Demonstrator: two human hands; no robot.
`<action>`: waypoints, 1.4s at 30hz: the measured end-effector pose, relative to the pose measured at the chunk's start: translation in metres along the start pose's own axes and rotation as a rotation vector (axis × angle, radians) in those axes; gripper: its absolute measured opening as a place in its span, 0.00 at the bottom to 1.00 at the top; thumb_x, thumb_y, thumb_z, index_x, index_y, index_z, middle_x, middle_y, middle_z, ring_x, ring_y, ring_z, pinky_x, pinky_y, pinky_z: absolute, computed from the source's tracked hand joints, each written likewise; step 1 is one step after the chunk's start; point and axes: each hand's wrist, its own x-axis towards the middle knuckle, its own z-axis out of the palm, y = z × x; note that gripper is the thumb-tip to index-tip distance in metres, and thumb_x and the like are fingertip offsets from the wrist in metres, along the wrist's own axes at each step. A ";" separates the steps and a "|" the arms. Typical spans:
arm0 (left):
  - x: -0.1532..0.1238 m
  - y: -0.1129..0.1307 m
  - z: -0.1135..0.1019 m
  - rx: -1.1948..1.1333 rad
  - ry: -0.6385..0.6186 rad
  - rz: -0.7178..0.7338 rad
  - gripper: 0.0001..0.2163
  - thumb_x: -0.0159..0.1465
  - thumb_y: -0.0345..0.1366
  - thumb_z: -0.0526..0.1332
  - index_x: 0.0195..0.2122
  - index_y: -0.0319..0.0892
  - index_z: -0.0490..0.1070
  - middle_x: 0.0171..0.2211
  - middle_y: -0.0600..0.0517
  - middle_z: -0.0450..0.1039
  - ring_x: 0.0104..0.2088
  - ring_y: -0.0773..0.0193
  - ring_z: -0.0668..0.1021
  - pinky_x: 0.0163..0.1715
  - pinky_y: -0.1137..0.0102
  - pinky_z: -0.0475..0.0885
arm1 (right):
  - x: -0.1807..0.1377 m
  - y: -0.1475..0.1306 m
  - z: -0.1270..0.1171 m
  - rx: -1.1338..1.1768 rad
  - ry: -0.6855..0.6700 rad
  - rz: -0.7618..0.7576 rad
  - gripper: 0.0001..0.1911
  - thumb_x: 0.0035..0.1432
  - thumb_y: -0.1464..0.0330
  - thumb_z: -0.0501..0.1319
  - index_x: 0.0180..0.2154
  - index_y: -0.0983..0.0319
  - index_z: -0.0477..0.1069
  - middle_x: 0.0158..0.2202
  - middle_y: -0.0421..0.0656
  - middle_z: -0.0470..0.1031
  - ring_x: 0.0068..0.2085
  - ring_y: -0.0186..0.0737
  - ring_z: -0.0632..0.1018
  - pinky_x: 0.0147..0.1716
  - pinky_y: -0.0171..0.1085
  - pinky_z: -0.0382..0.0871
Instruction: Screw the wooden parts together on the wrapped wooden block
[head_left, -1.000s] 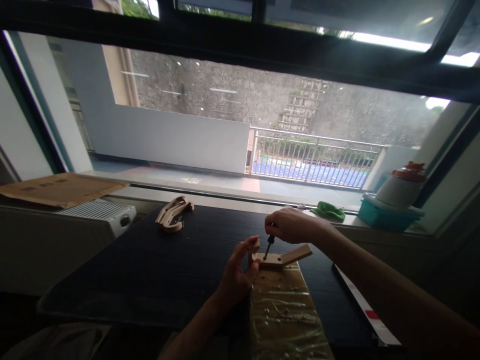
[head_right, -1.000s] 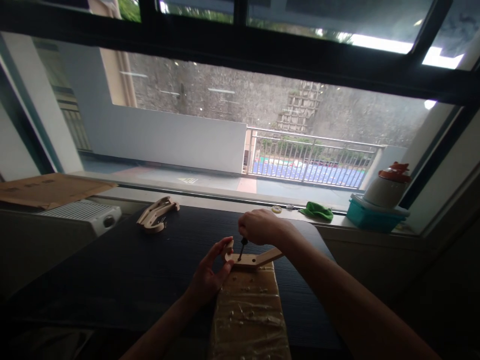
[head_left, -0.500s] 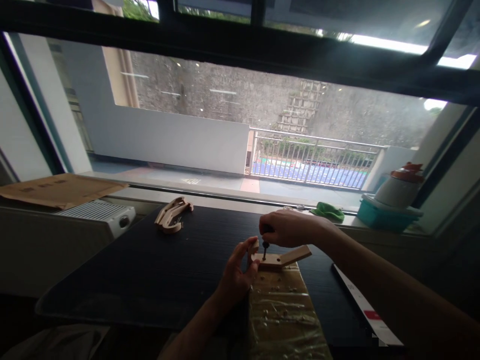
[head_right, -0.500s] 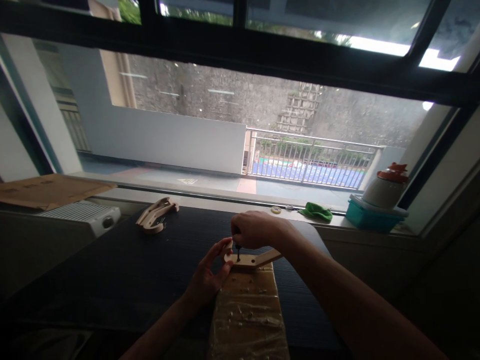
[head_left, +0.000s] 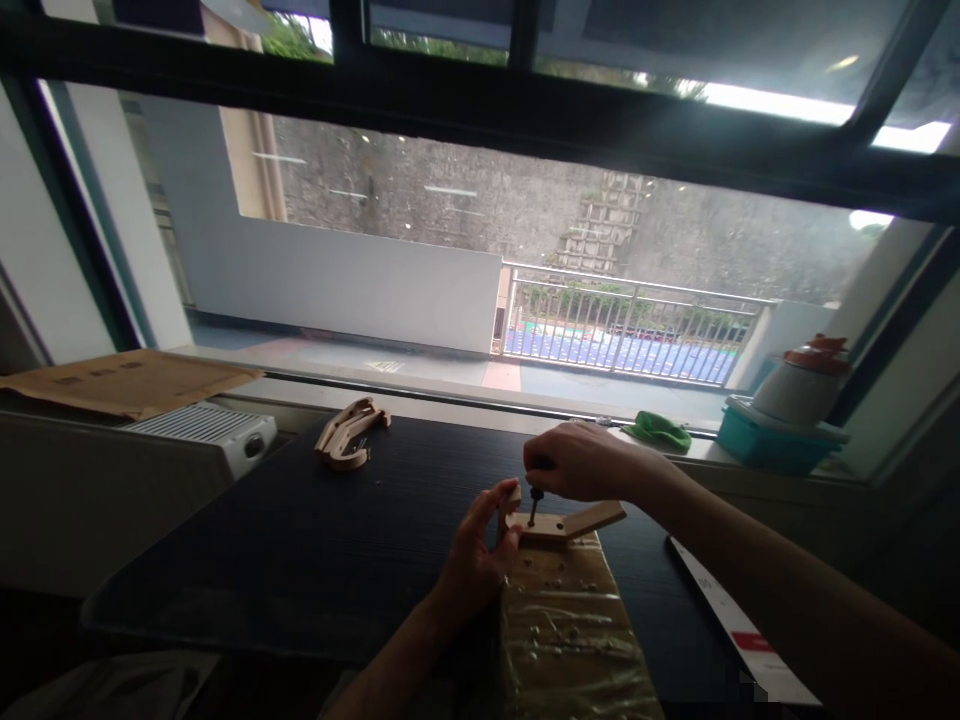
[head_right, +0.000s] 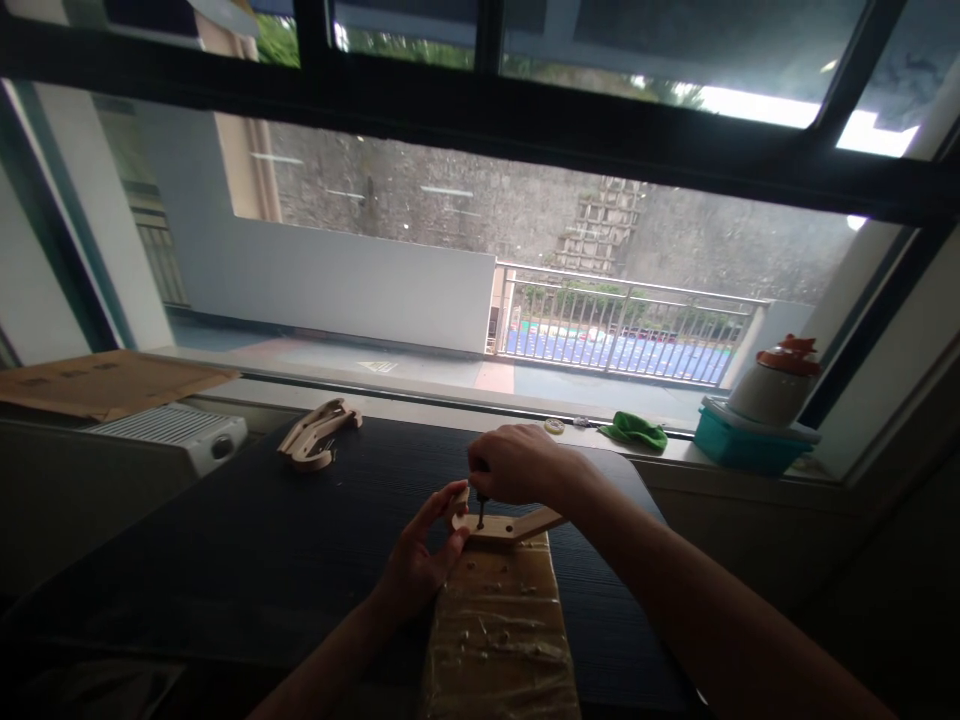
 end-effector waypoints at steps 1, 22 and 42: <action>0.000 0.000 0.000 -0.002 0.006 0.005 0.22 0.59 0.29 0.58 0.55 0.45 0.62 0.48 0.47 0.69 0.47 0.59 0.72 0.51 0.61 0.66 | 0.001 -0.001 -0.001 -0.004 -0.010 -0.030 0.11 0.56 0.62 0.53 0.34 0.57 0.72 0.29 0.39 0.74 0.29 0.31 0.69 0.26 0.32 0.55; -0.001 0.004 0.000 -0.018 0.015 -0.035 0.21 0.58 0.30 0.58 0.54 0.46 0.63 0.48 0.47 0.69 0.47 0.59 0.72 0.51 0.61 0.65 | -0.003 0.000 -0.006 0.053 -0.064 -0.005 0.09 0.54 0.63 0.56 0.35 0.58 0.72 0.30 0.39 0.74 0.29 0.31 0.69 0.26 0.32 0.55; -0.001 0.000 0.001 -0.018 0.029 -0.015 0.21 0.58 0.30 0.58 0.54 0.45 0.63 0.50 0.46 0.68 0.49 0.58 0.71 0.53 0.60 0.64 | 0.002 -0.001 -0.005 0.051 -0.068 -0.062 0.13 0.57 0.63 0.52 0.36 0.57 0.74 0.31 0.40 0.75 0.30 0.32 0.70 0.28 0.32 0.57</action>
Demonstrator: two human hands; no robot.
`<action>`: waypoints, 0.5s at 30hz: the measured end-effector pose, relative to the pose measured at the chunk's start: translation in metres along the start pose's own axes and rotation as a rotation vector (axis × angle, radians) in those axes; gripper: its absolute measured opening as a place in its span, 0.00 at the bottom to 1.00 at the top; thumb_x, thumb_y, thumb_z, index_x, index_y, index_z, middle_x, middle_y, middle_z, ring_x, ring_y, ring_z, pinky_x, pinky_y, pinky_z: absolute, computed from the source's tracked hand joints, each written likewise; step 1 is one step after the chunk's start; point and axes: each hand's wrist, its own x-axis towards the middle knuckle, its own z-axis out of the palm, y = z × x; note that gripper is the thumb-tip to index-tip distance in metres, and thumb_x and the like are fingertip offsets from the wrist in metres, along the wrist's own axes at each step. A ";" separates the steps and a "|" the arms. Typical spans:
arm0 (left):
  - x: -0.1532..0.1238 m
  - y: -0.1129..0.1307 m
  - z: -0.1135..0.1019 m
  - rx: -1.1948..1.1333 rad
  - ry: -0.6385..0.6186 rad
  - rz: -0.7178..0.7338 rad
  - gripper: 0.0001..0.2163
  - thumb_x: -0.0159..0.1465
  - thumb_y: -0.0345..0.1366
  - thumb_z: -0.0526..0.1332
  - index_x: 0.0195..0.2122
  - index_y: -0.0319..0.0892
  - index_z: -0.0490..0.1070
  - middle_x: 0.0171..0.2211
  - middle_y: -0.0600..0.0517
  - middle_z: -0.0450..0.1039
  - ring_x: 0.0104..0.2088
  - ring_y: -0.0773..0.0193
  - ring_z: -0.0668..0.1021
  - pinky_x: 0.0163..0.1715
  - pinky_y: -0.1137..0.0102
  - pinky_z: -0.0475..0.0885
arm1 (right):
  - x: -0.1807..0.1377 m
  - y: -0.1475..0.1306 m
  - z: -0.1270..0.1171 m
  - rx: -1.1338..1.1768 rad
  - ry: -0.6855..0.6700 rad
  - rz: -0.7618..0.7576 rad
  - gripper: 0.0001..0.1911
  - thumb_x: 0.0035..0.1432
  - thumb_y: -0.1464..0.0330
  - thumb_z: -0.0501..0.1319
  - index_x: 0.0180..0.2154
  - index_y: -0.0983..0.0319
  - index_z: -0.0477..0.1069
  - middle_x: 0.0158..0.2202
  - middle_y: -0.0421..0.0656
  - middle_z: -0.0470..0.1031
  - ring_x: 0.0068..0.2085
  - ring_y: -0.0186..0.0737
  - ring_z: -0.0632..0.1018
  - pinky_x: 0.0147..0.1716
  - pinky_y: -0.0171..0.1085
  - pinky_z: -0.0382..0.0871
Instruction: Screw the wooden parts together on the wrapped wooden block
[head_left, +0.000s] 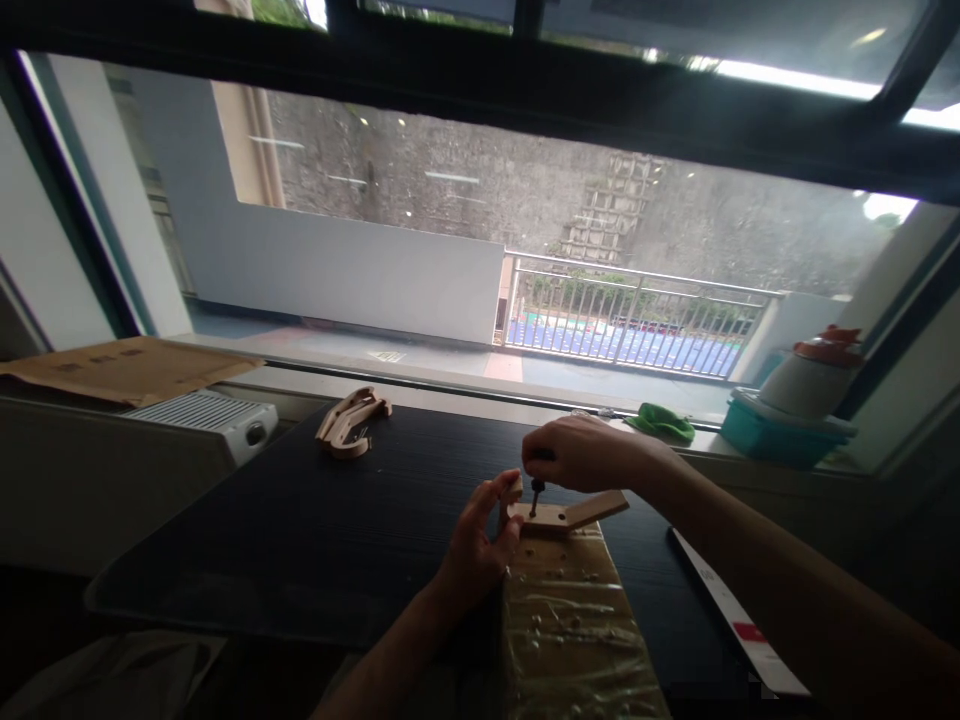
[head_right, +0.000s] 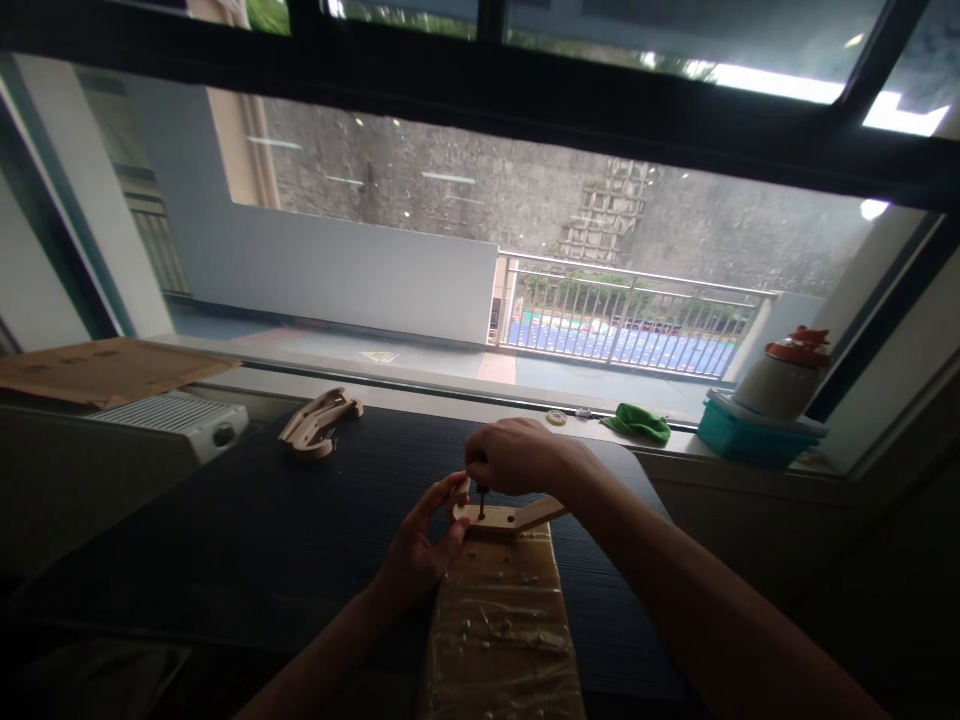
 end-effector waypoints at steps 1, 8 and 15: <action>0.000 0.000 0.000 0.001 -0.002 -0.003 0.21 0.58 0.30 0.58 0.54 0.45 0.63 0.50 0.46 0.68 0.49 0.58 0.71 0.54 0.60 0.64 | 0.001 0.001 0.001 0.001 0.013 0.017 0.13 0.58 0.63 0.51 0.36 0.58 0.73 0.31 0.40 0.75 0.30 0.32 0.70 0.28 0.32 0.57; 0.001 0.003 -0.001 0.023 -0.012 0.015 0.22 0.58 0.29 0.58 0.55 0.46 0.63 0.48 0.47 0.69 0.46 0.59 0.73 0.51 0.61 0.66 | 0.007 0.005 0.013 0.005 0.083 0.246 0.17 0.60 0.59 0.49 0.34 0.62 0.72 0.33 0.43 0.75 0.30 0.34 0.71 0.26 0.33 0.56; 0.001 0.002 -0.001 0.026 -0.016 0.030 0.22 0.58 0.28 0.58 0.55 0.46 0.62 0.49 0.46 0.68 0.48 0.59 0.72 0.51 0.61 0.66 | -0.001 0.002 0.007 0.073 0.052 0.133 0.13 0.56 0.59 0.53 0.37 0.57 0.72 0.31 0.39 0.75 0.28 0.32 0.69 0.24 0.32 0.55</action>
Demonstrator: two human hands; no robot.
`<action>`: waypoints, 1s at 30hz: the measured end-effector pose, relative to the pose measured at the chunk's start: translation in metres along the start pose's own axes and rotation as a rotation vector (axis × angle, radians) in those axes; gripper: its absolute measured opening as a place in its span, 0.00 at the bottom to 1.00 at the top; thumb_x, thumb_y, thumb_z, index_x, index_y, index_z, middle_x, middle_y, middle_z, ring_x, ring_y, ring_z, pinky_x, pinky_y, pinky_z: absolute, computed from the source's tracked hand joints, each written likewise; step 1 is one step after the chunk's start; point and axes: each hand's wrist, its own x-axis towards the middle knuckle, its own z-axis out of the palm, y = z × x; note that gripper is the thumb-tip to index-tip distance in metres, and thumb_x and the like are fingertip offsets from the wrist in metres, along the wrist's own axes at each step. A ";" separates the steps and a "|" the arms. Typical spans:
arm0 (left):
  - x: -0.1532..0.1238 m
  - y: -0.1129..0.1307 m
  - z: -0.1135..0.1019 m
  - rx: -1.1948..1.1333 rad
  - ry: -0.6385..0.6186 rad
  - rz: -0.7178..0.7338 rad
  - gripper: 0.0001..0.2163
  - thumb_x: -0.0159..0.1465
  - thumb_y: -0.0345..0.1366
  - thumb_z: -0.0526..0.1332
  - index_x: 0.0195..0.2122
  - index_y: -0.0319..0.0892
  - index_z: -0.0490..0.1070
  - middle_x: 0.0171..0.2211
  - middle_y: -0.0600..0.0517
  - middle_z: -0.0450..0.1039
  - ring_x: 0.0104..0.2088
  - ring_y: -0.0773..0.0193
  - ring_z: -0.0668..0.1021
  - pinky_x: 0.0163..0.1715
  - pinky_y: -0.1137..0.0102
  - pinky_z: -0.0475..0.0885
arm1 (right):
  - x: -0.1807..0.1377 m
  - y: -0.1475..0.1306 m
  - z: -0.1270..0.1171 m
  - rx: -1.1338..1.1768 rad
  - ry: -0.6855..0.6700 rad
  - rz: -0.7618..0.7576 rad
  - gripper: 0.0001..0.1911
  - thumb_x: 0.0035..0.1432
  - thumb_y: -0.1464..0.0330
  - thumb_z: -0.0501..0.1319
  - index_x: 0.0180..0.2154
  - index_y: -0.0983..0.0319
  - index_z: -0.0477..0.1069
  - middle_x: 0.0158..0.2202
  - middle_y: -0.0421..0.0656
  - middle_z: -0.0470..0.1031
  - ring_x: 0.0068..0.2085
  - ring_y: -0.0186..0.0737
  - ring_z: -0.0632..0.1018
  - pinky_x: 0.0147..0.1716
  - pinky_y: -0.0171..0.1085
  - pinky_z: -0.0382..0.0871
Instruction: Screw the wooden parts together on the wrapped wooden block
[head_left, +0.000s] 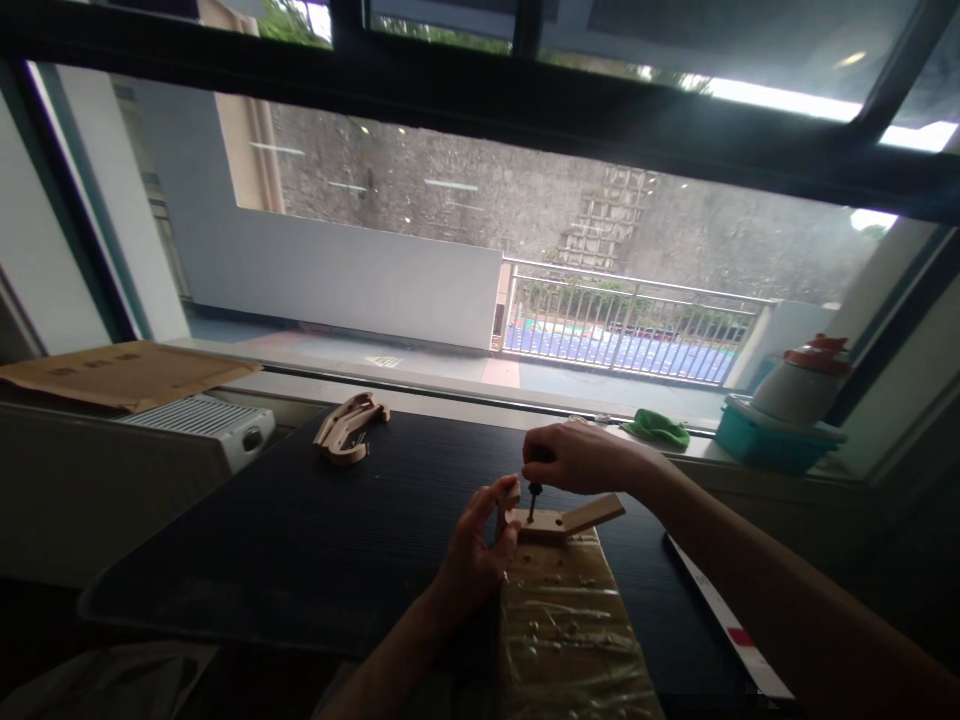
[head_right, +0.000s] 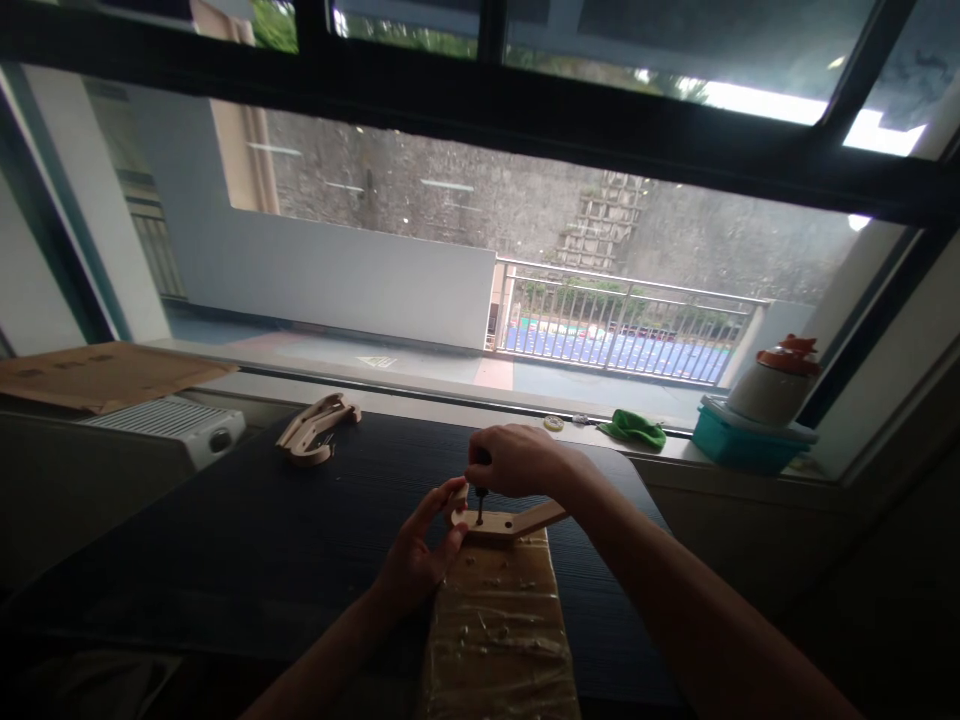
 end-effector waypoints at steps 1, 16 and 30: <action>0.000 0.000 0.000 -0.004 0.003 0.002 0.22 0.58 0.28 0.58 0.55 0.46 0.62 0.49 0.46 0.68 0.48 0.58 0.71 0.51 0.62 0.66 | -0.002 0.000 -0.001 0.009 -0.021 -0.029 0.13 0.56 0.60 0.53 0.36 0.57 0.72 0.31 0.39 0.74 0.27 0.31 0.69 0.24 0.31 0.56; 0.000 -0.002 0.000 0.033 -0.002 0.034 0.23 0.58 0.27 0.57 0.55 0.46 0.62 0.47 0.47 0.69 0.46 0.60 0.72 0.50 0.61 0.67 | 0.003 -0.001 0.006 -0.148 0.051 0.120 0.18 0.58 0.58 0.49 0.33 0.62 0.72 0.31 0.44 0.75 0.28 0.35 0.70 0.24 0.34 0.54; 0.000 0.000 0.000 0.043 -0.013 0.046 0.23 0.59 0.27 0.56 0.56 0.46 0.60 0.48 0.46 0.69 0.46 0.60 0.73 0.49 0.63 0.68 | 0.008 0.006 0.007 -0.072 0.056 0.054 0.16 0.59 0.59 0.51 0.34 0.61 0.73 0.30 0.42 0.74 0.28 0.32 0.70 0.26 0.32 0.56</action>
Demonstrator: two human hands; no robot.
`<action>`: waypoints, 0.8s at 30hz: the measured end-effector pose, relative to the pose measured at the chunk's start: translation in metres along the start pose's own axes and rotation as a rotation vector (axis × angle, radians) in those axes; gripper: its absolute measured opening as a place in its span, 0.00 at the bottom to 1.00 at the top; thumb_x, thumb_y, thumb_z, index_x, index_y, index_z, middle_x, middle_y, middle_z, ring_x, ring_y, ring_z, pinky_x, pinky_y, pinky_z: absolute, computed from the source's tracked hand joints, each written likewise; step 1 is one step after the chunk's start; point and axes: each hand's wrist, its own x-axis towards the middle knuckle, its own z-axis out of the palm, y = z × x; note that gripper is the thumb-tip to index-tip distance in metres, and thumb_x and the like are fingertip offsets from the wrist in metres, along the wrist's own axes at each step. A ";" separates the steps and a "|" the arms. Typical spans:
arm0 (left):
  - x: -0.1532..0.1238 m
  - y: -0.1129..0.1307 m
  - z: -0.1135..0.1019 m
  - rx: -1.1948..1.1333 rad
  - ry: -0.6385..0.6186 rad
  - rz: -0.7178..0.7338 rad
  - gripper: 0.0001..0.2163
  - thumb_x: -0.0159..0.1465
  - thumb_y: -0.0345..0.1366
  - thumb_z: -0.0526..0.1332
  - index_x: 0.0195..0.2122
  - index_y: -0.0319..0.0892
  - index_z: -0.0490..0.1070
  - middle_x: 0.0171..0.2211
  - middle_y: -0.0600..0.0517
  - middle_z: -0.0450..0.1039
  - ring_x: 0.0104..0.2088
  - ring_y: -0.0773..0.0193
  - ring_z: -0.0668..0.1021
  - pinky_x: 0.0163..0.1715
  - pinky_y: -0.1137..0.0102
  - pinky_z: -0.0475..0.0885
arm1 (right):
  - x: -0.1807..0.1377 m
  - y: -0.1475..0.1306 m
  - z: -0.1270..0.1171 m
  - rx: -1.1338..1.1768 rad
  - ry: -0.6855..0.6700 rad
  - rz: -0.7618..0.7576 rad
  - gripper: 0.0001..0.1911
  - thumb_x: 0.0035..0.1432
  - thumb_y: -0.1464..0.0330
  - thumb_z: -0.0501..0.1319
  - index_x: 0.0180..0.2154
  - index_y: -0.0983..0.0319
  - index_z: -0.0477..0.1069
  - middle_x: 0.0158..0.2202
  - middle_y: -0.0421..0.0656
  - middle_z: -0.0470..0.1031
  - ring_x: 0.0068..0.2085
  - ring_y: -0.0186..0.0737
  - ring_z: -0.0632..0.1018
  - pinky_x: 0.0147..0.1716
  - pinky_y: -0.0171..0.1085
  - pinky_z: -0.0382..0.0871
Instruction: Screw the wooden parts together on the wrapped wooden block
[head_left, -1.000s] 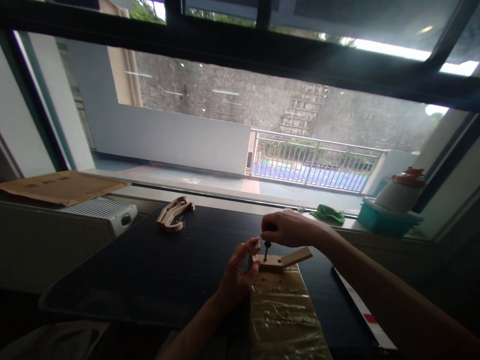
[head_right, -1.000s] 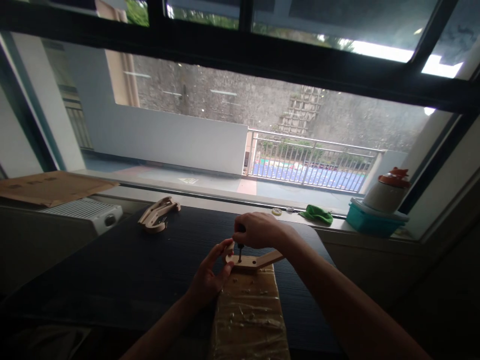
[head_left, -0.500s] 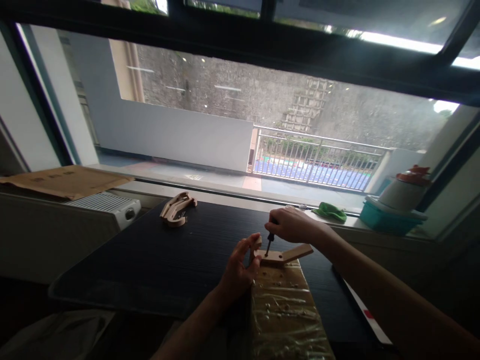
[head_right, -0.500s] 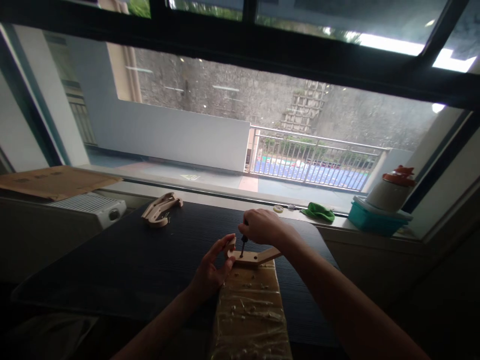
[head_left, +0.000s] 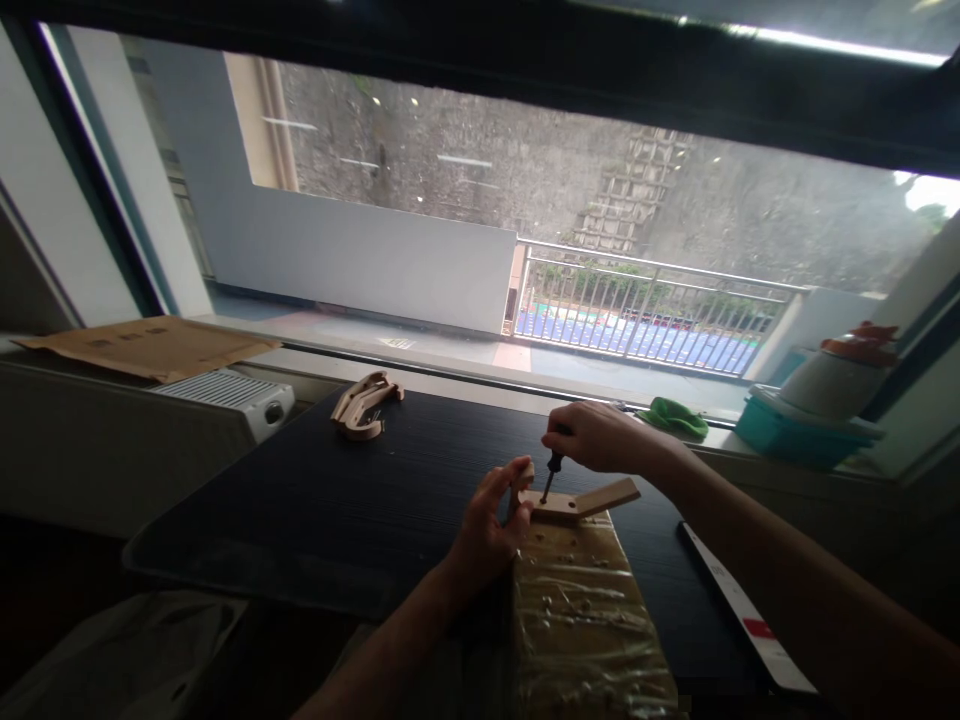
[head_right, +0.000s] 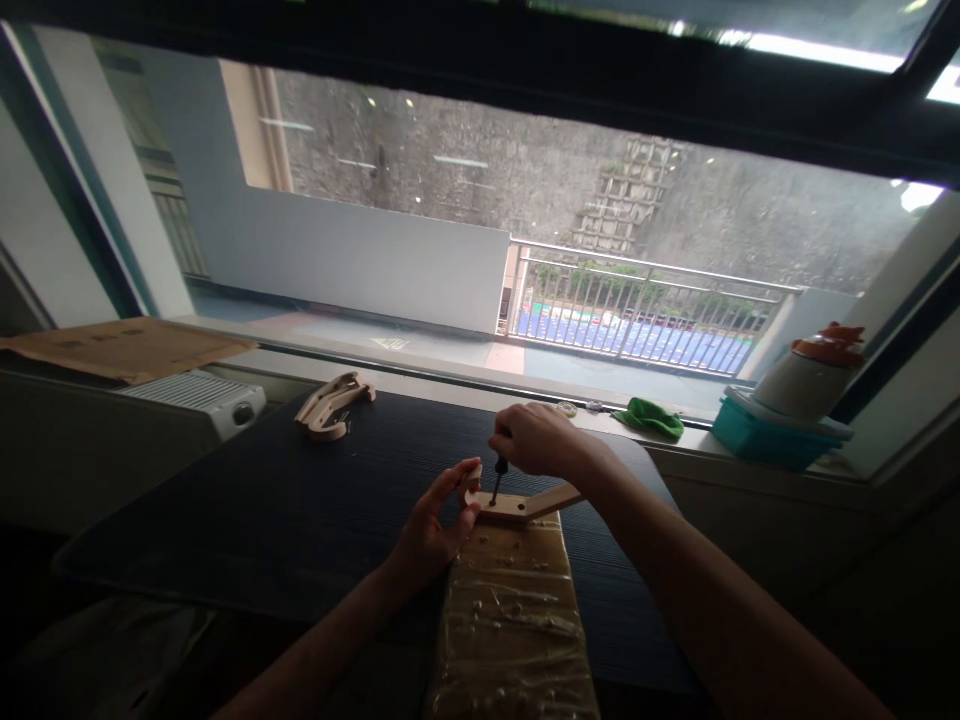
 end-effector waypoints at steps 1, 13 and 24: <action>0.000 0.000 0.000 0.000 0.000 0.000 0.23 0.59 0.27 0.56 0.56 0.46 0.60 0.48 0.47 0.69 0.46 0.60 0.73 0.49 0.63 0.68 | 0.000 0.000 0.001 -0.017 0.017 0.033 0.17 0.59 0.59 0.50 0.33 0.62 0.73 0.30 0.43 0.74 0.29 0.33 0.70 0.26 0.33 0.56; -0.001 -0.003 0.000 0.019 0.008 0.003 0.23 0.58 0.27 0.56 0.56 0.45 0.61 0.50 0.46 0.68 0.49 0.58 0.71 0.51 0.62 0.67 | -0.013 -0.003 -0.017 0.045 -0.128 -0.113 0.11 0.55 0.63 0.54 0.35 0.58 0.74 0.31 0.40 0.75 0.29 0.31 0.70 0.27 0.32 0.57; 0.001 0.002 0.000 -0.021 0.012 -0.054 0.22 0.58 0.28 0.57 0.55 0.44 0.62 0.44 0.47 0.71 0.45 0.61 0.73 0.50 0.62 0.67 | -0.006 -0.001 -0.003 0.009 -0.041 0.065 0.16 0.57 0.59 0.51 0.34 0.62 0.73 0.32 0.43 0.75 0.30 0.34 0.71 0.25 0.33 0.57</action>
